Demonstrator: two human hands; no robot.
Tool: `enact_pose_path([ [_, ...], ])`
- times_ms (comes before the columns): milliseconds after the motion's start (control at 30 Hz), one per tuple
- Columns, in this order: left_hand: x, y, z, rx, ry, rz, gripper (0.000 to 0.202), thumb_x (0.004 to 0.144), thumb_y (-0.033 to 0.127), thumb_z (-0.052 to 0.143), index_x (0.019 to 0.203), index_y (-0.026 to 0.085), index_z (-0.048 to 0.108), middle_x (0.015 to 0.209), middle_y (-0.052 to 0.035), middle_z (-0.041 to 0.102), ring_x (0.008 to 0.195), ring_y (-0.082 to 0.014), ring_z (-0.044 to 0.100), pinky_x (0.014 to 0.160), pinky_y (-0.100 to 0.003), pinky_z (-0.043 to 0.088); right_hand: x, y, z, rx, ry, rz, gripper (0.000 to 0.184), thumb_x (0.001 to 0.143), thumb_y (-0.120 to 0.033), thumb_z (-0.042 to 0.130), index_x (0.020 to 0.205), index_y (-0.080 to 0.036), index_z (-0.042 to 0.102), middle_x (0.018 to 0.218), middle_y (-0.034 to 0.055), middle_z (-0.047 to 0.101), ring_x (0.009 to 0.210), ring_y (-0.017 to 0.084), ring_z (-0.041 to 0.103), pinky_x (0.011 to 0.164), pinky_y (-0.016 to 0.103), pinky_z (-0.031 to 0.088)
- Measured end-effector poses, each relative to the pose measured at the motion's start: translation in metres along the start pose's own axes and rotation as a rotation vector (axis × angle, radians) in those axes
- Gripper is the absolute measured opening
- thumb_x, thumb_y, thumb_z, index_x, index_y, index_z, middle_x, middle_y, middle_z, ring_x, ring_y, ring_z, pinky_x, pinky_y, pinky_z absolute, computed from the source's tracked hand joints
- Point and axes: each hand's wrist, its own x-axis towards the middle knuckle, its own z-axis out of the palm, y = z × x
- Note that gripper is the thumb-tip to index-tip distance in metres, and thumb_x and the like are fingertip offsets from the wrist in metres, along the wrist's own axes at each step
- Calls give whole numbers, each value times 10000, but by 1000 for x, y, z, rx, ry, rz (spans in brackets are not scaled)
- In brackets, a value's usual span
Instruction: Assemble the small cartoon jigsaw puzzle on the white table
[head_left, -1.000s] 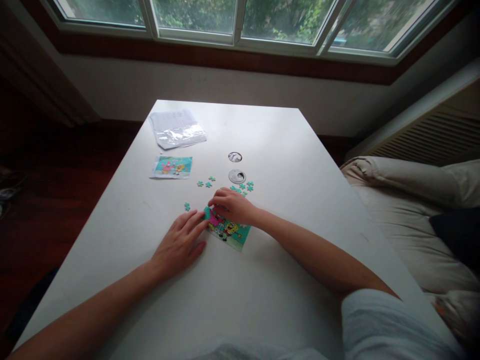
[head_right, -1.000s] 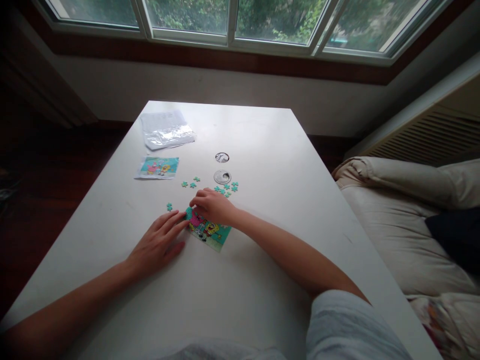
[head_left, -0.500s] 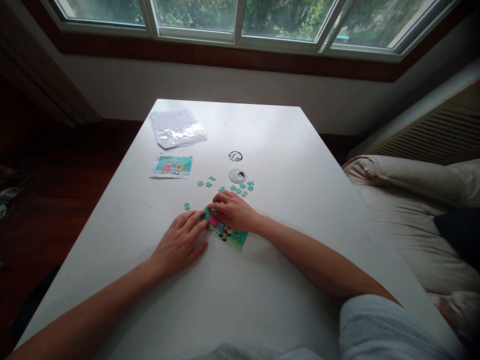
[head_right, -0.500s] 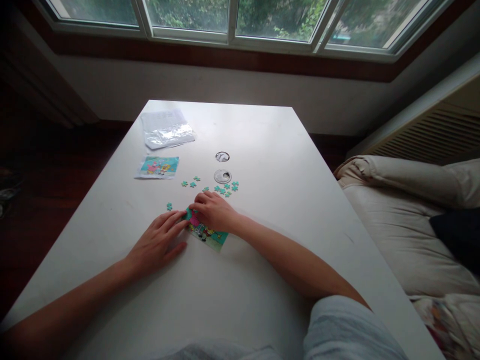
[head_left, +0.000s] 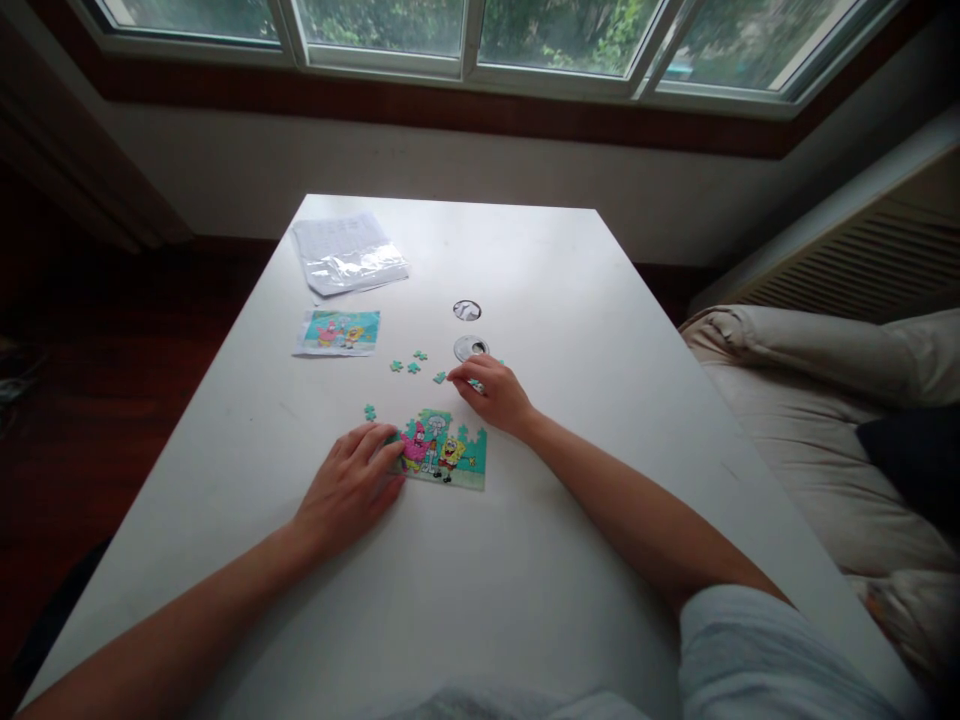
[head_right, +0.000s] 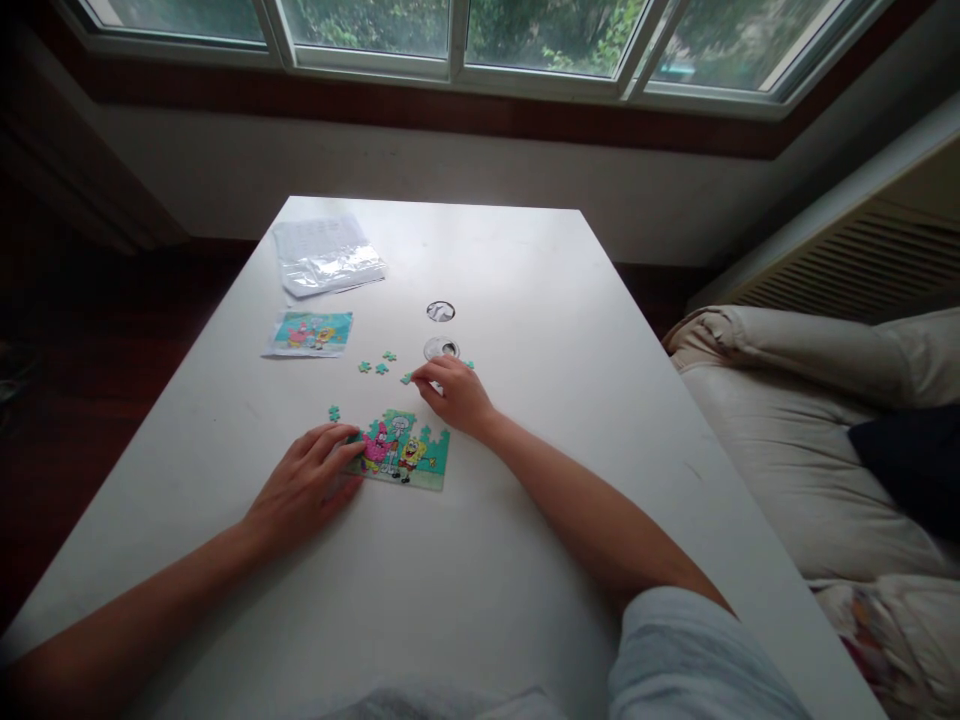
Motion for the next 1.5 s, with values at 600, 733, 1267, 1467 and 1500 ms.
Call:
enact_pose_path([
  [600, 0, -1, 0, 20, 10, 0, 351, 965, 268, 554, 1314, 232, 575, 1324, -110, 585, 1242, -293, 523, 1052, -494, 478, -2, 8, 4, 49, 40, 74, 191, 956, -249, 547, 971, -189, 728, 896, 49, 682, 862, 152, 583, 804, 269, 433],
  [733, 0, 0, -1, 0, 4, 7, 330, 968, 253, 545, 1294, 229, 588, 1338, -104, 582, 1239, -286, 524, 1053, -480, 479, -3, 9, 6, 50, 30, 69, 194, 955, -249, 548, 978, -190, 731, 881, 46, 679, 852, 151, 580, 802, 268, 429],
  [1267, -1, -2, 0, -25, 23, 57, 298, 972, 241, 544, 1262, 234, 611, 1309, -81, 623, 1248, -273, 537, 1057, -459, 472, 2, 11, -5, 105, 166, 213, 181, 913, -268, 574, 957, -187, 730, 920, 38, 698, 858, 144, 611, 692, 231, 445],
  [1467, -2, -4, 2, -22, 30, 69, 308, 972, 238, 543, 1274, 221, 605, 1319, -88, 612, 1238, -275, 536, 1053, -457, 469, 2, 13, -1, 119, 200, 240, 184, 901, -283, 578, 932, -194, 736, 915, 31, 707, 835, 142, 616, 676, 231, 448],
  [1500, -2, -4, 2, -20, 30, 72, 314, 973, 241, 544, 1281, 220, 601, 1319, -90, 611, 1238, -277, 536, 1048, -457, 471, 1, 13, 0, 120, 198, 243, 182, 900, -280, 577, 933, -197, 737, 918, 30, 707, 842, 144, 618, 668, 229, 446],
])
